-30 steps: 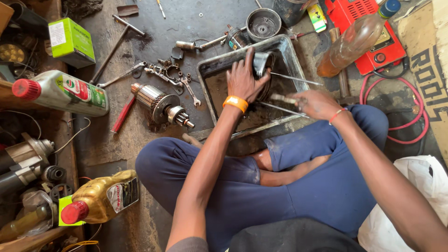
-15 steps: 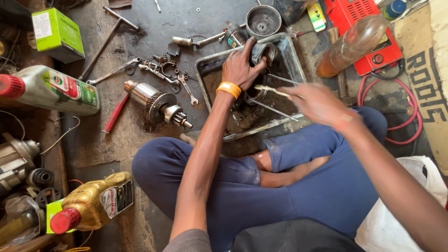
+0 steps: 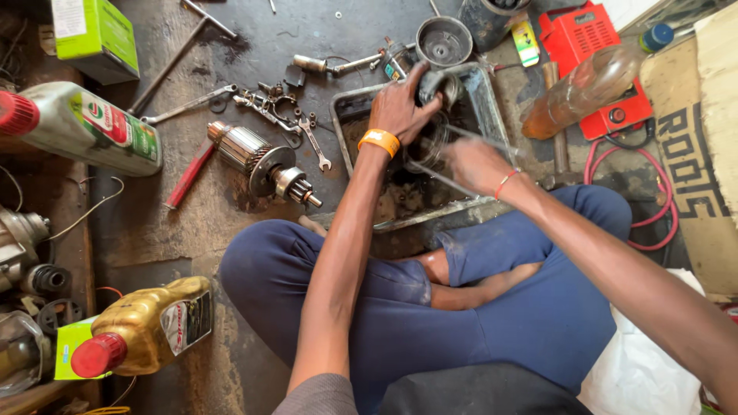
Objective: The person pours liquid from a plastic bottle onto a motor armature and then uses a metal rod to scrub a motor housing inside a metal tray. The person handles the motor parts and cleaning tools while sitting on the floor.
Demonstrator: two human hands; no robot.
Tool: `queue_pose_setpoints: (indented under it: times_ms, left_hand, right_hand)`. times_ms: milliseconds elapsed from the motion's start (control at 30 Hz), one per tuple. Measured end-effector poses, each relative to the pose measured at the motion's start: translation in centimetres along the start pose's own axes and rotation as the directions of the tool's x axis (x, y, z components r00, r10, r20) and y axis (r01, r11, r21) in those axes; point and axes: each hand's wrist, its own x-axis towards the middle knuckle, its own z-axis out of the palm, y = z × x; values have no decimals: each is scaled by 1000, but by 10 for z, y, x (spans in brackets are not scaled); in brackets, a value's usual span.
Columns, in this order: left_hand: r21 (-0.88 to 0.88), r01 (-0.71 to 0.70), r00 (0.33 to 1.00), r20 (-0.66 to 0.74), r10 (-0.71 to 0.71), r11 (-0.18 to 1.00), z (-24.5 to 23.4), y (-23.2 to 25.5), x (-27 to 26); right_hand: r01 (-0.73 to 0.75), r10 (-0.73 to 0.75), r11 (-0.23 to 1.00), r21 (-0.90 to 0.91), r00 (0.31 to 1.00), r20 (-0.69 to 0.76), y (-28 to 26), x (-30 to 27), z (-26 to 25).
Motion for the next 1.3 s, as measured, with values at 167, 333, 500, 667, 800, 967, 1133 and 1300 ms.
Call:
queue_pose_setpoints:
  times_ms: [167,333,500,667,800,967,1133,1300]
  left_hand:
    - [47,-61,998,-15,62,997,0,5,-6]
    - [27,48,998,31,-49,999,-3,11,-2]
    - [-43,80,991,-108,-84,996,-12,4,-3]
    - [-127,81,969,-224,-108,989,-23,-7,1]
    - [-243,287,946,-80,-314,927,-26,-11,0]
    - [-207,168,952,-220,-213,964,-26,-20,-3]
    - [-232,156,961,-190,-202,960,-19,-20,1]
    - [-201,168,969,-143,-199,965,-23,-13,-3]
  right_hand:
    - [49,-83,970,239,988,131,7,-1,-5]
    - [-79,62,991,104,986,156,3,-16,-25]
    - [-177,71,845,504,972,222,1,-41,-23]
    - [-248,223,828,502,968,112,37,-79,-27]
    - [-203,221,922,330,975,-17,48,-77,-3]
    - [-183,102,842,507,978,184,32,-61,4]
    - [-327,330,717,615,937,115,17,-103,-54]
    - [-101,166,902,420,979,-121,-7,-81,-85]
